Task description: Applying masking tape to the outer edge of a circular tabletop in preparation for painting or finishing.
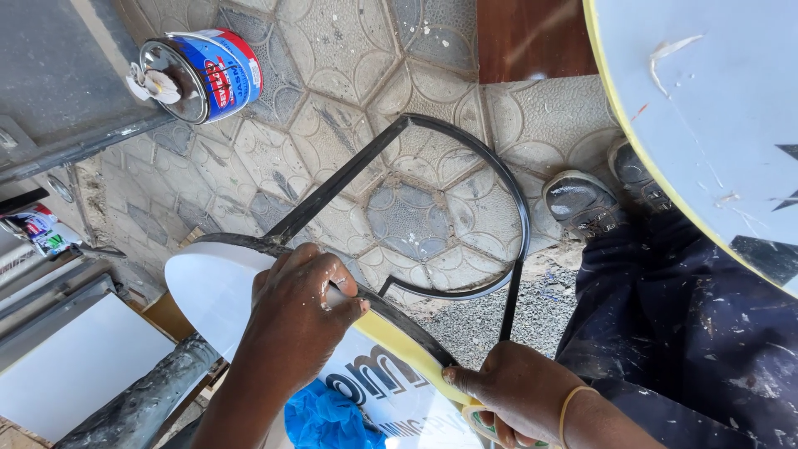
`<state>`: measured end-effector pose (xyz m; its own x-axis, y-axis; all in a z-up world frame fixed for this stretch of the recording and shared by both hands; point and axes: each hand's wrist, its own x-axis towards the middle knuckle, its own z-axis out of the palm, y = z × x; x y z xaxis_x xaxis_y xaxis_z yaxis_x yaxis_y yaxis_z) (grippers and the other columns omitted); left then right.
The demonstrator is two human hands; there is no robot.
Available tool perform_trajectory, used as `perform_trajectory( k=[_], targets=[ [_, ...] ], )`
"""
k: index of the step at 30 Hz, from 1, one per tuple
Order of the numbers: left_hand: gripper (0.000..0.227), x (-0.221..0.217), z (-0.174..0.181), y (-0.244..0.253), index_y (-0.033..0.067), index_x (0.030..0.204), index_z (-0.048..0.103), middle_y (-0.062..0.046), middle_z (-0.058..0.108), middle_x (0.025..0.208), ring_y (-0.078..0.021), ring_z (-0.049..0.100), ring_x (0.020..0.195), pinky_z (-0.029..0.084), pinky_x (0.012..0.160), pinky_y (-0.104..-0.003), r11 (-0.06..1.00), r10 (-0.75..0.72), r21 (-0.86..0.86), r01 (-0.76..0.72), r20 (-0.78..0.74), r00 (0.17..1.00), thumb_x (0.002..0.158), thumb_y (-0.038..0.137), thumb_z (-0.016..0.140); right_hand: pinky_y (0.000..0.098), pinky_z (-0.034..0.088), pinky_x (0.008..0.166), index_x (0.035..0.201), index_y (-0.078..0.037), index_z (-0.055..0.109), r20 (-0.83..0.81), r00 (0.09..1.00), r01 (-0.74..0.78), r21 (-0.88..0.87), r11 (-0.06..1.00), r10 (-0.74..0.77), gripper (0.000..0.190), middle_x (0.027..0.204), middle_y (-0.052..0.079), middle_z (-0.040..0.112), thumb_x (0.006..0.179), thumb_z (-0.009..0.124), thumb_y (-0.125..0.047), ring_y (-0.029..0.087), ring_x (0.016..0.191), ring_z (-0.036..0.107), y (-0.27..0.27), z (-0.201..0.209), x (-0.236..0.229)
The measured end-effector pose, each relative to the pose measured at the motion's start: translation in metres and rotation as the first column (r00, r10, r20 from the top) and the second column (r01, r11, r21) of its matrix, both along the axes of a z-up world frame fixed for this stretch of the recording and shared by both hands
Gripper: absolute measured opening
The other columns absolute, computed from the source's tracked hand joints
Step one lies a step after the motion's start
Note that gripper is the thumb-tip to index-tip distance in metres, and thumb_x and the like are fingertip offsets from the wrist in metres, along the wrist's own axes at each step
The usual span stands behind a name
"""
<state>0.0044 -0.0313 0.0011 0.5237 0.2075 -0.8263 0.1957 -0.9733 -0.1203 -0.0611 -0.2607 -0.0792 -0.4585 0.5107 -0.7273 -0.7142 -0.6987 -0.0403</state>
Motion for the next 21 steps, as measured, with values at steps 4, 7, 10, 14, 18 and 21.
perform_trajectory(
  k=[4, 7, 10, 14, 18, 21],
  targets=[
    [0.017, -0.001, 0.002, -0.002, 0.0236, 0.082, 0.066, 0.0, 0.067, 0.106, -0.0248, 0.057, 0.113, 0.041, 0.097, -0.05, 1.0, -0.023, -0.015, 0.023, 0.009, 1.0, 0.077, 0.033, 0.08, 0.0278, 0.051, 0.066, 0.068, -0.008, 0.071, 0.171, 0.979, -0.118, 0.033, 0.992, 0.111, 0.065, 0.058, 0.006, 0.071, 0.096, 0.061, -0.066, 0.013, 0.059, 0.072, -0.002, -0.005, -0.003],
    [0.015, -0.002, 0.003, -0.004, 0.0231, 0.081, 0.069, 0.003, 0.07, 0.104, -0.0235, 0.057, 0.121, 0.039, 0.098, -0.05, 0.999, -0.031, -0.021, 0.032, 0.046, 0.998, 0.076, 0.032, 0.079, 0.0216, 0.055, 0.061, 0.058, -0.009, 0.069, 0.166, 0.979, -0.127, 0.053, 0.991, 0.117, 0.072, 0.047, 0.003, 0.066, 0.1, 0.055, -0.066, 0.011, 0.044, 0.066, -0.004, -0.003, -0.004],
    [0.014, 0.0, 0.002, -0.006, 0.0245, 0.081, 0.066, 0.005, 0.067, 0.097, -0.0242, 0.06, 0.106, 0.041, 0.093, -0.049, 0.999, -0.036, -0.028, 0.038, 0.073, 0.997, 0.077, 0.032, 0.078, 0.0238, 0.059, 0.078, 0.053, -0.014, 0.07, 0.318, 0.941, -0.16, 0.126, 0.979, 0.113, 0.08, 0.047, 0.0, 0.067, 0.098, 0.042, -0.074, 0.009, 0.056, 0.073, -0.004, -0.006, -0.017],
    [0.005, -0.004, 0.001, -0.008, 0.0252, 0.083, 0.067, 0.006, 0.066, 0.098, -0.0242, 0.059, 0.106, 0.04, 0.095, -0.049, 0.998, -0.053, -0.035, 0.057, 0.114, 0.992, 0.081, 0.027, 0.072, 0.0247, 0.059, 0.079, 0.052, -0.015, 0.071, 0.279, 0.95, -0.174, 0.1, 0.98, 0.14, 0.081, 0.047, -0.002, 0.066, 0.098, 0.042, -0.075, 0.01, 0.058, 0.073, -0.002, -0.002, -0.013],
    [0.019, -0.012, -0.003, -0.003, 0.0197, 0.098, 0.068, 0.001, 0.069, 0.102, -0.0272, 0.061, 0.105, 0.042, 0.093, -0.049, 0.996, -0.059, -0.043, 0.076, 0.32, 0.946, 0.087, 0.004, 0.063, 0.0243, 0.058, 0.079, 0.052, -0.015, 0.07, 0.247, 0.955, -0.184, 0.058, 0.981, 0.164, 0.078, 0.049, -0.001, 0.068, 0.098, 0.046, -0.073, 0.009, 0.056, 0.073, 0.0, 0.0, -0.004],
    [0.03, -0.019, 0.004, -0.005, 0.0152, 0.109, 0.069, -0.008, 0.059, 0.097, -0.0304, 0.058, 0.09, 0.047, 0.088, -0.047, 0.966, -0.178, -0.071, 0.25, 0.522, 0.834, 0.088, -0.004, 0.06, 0.0291, 0.056, 0.08, 0.053, -0.016, 0.072, 0.289, 0.944, -0.19, 0.074, 0.979, 0.162, 0.076, 0.051, 0.0, 0.069, 0.097, 0.047, -0.073, 0.012, 0.064, 0.075, 0.0, -0.002, -0.011]
  ],
)
